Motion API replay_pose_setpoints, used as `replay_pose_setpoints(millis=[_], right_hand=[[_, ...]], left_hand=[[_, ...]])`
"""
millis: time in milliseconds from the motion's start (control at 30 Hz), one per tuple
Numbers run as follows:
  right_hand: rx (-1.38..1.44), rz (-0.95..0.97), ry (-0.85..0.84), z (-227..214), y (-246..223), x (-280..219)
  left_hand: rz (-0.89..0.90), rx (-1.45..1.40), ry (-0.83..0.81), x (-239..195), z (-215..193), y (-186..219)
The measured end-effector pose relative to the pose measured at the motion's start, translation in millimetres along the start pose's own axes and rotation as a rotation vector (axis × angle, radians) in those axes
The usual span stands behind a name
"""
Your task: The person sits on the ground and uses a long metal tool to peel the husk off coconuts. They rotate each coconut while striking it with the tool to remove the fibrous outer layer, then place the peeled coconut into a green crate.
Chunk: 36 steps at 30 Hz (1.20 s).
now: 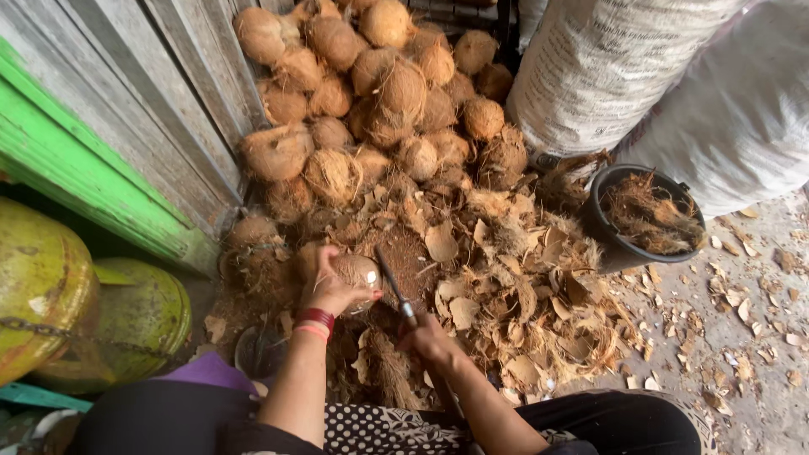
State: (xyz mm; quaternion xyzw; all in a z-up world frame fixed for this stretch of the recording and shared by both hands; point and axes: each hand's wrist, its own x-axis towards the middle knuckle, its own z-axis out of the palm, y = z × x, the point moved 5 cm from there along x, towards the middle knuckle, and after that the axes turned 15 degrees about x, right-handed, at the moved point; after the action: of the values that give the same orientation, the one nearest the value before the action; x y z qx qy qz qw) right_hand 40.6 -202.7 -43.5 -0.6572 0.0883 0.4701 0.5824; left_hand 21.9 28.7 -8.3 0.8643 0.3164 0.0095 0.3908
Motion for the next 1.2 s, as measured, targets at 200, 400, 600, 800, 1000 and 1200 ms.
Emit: replay_pose_setpoints(millis=[200, 400, 600, 800, 1000, 1200], right_hand=[[-0.277, -0.282, -0.005, 18.1, -38.5, -30.6], [-0.332, -0.713, 0.075, 23.4, -40.4, -34.0], [-0.120, -0.032, 0.044, 13.9, -1.0, 8.3], [-0.128, -0.363, -0.062, 19.9, -26.3, -19.3], [-0.265, -0.201, 0.001, 21.8, -15.9, 13.2], [-0.127, -0.070, -0.005, 16.2, -21.0, 9.5]], left_hand=[[0.090, -0.066, 0.071, -2.9, -5.8, 8.9], [0.035, 0.216, 0.058, 0.6, 4.4, 9.4], [0.152, 0.213, 0.027, -5.7, -8.4, 19.7], [-0.098, 0.156, -0.169, 6.4, -16.3, 17.6], [0.061, 0.273, -0.246, 21.0, -17.3, 16.5], [-0.145, 0.072, -0.162, 15.2, -15.3, 0.1]])
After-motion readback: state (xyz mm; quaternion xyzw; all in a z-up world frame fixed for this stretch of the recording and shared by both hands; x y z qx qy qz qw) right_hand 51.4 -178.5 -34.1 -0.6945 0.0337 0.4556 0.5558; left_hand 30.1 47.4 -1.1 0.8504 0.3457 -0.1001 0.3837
